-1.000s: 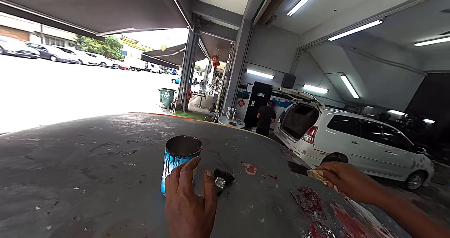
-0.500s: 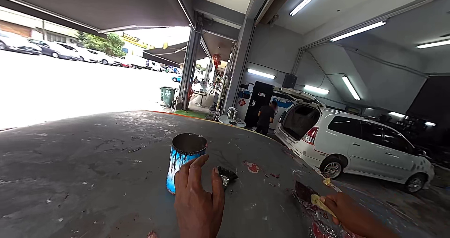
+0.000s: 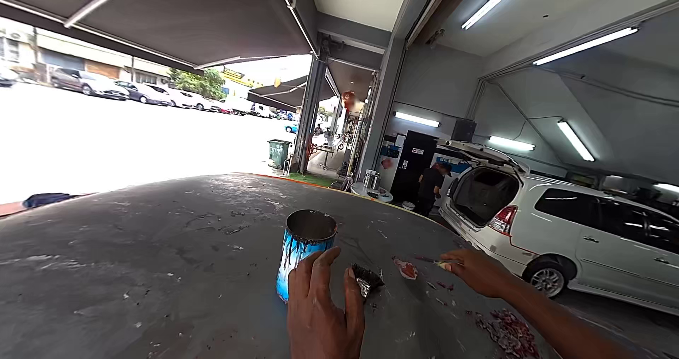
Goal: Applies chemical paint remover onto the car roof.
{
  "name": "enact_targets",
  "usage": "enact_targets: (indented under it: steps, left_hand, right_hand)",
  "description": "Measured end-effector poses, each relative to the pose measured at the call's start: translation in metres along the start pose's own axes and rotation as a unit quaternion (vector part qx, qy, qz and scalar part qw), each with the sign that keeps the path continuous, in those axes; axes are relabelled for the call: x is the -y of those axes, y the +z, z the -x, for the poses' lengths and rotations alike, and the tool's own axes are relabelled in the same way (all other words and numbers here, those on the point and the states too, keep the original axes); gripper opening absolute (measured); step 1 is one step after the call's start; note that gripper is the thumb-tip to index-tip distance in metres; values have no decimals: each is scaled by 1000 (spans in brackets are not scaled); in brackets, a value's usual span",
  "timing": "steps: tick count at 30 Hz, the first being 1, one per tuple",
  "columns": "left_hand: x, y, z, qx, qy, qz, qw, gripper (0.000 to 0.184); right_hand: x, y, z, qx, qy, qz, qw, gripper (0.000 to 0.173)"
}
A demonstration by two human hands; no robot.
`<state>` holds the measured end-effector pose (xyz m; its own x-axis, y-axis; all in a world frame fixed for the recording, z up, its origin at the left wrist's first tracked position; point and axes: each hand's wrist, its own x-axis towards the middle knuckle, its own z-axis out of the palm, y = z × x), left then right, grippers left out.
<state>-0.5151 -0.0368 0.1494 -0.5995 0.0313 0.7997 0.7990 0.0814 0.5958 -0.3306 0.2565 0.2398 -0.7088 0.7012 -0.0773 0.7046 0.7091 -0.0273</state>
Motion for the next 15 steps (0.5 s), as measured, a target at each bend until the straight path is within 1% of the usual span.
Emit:
enact_targets:
  steps: [3, 5, 7, 12, 15]
  left_hand:
    - [2, 0, -2, 6, 12, -8, 1000, 37]
    - [2, -1, -2, 9, 15, -9, 1000, 37]
    - [1, -1, 0, 7, 12, -12, 1000, 36]
    - [-2, 3, 1, -1, 2, -4, 1000, 35]
    - [-3, 4, 3, 1, 2, -2, 1000, 35]
  right_hand:
    - [25, 16, -41, 12, -28, 11, 999, 44]
    - [32, 24, -47, 33, -38, 33, 998, 42]
    - [27, 25, -34, 52, -38, 48, 997, 40]
    - [6, 12, 36, 85, 11, 93, 992, 38]
    - [8, 18, 44, 75, 21, 108, 991, 38]
